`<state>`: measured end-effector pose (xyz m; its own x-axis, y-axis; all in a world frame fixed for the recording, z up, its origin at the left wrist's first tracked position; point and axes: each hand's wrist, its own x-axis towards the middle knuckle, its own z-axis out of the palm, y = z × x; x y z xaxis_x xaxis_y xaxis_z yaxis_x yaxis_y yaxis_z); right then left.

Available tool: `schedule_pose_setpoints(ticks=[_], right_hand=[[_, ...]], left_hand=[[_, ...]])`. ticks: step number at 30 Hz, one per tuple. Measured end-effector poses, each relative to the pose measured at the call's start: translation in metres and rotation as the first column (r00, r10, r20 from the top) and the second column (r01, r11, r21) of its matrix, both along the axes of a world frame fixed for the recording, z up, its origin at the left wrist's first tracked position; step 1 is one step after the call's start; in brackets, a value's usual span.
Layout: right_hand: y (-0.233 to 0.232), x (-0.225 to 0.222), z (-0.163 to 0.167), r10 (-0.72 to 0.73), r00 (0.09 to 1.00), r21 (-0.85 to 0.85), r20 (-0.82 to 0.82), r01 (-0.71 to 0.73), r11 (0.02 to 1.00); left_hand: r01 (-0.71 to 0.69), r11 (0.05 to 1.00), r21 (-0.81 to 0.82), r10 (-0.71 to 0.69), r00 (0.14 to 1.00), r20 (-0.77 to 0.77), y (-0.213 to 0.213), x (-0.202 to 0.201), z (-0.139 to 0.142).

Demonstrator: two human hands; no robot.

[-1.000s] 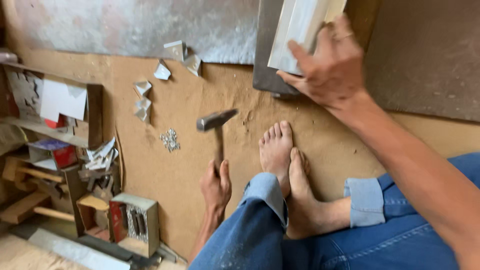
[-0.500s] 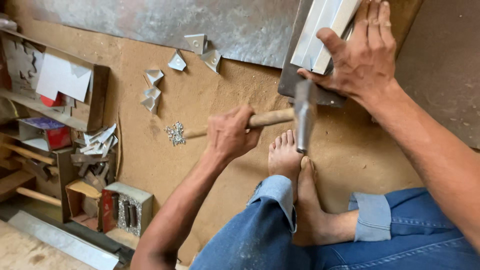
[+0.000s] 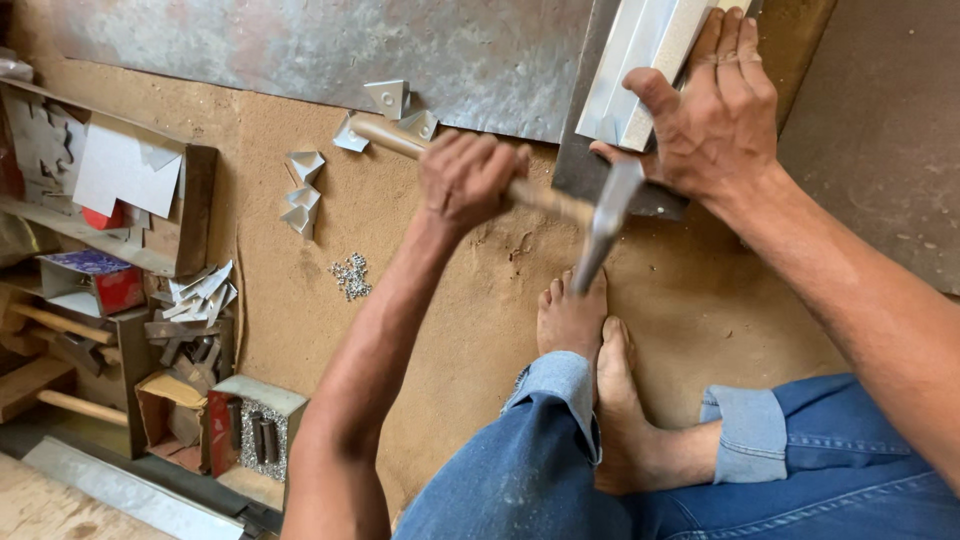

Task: The person sits on the workshop floor and hammers small cut sheet metal pieces against a metal block to bend and shape them, occasionally picking up pieces, repositioning them, and setting formed pieces aside among a pile of similar pieces.

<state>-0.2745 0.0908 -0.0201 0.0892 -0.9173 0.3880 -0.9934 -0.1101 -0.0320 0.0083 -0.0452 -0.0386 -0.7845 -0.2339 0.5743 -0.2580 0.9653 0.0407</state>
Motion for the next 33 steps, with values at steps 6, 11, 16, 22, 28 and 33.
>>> schedule_pose_setpoints(ticks=[6, 11, 16, 22, 28, 33], right_hand=[[-0.002, -0.002, -0.008, -0.011, 0.998, -0.029, -0.066, 0.009, 1.000], [-0.006, -0.003, -0.010, -0.065, 0.997, 0.078, 0.045, 0.061, 0.995], [-0.004, -0.001, -0.005, -0.025, 0.999, -0.072, -0.030, 0.023, 0.997], [-0.003, -0.003, 0.001, -0.006, 0.998, -0.010, -0.062, 0.005, 1.000], [-0.003, -0.003, 0.008, 0.028, 0.999, 0.004, -0.044, -0.028, 1.000], [-0.003, -0.003, 0.011, 0.015, 0.999, 0.088, -0.034, -0.012, 0.996]], left_hand=[[0.068, 0.995, -0.070, -0.064, 0.996, 0.069, -0.028, 0.003, -0.019], [-0.184, 0.936, 0.299, 0.097, 0.954, 0.285, 0.005, 0.003, 0.040], [-0.185, 0.682, 0.708, 0.081, 0.981, 0.178, 0.069, 0.020, 0.107], [-0.406, 0.671, 0.621, 0.095, 0.877, 0.471, 0.070, 0.006, 0.107], [-0.365, 0.691, 0.623, 0.079, 0.896, 0.437, 0.064, -0.002, 0.119], [-0.444, 0.677, 0.587, 0.086, 0.840, 0.536, 0.055, -0.005, 0.121]])
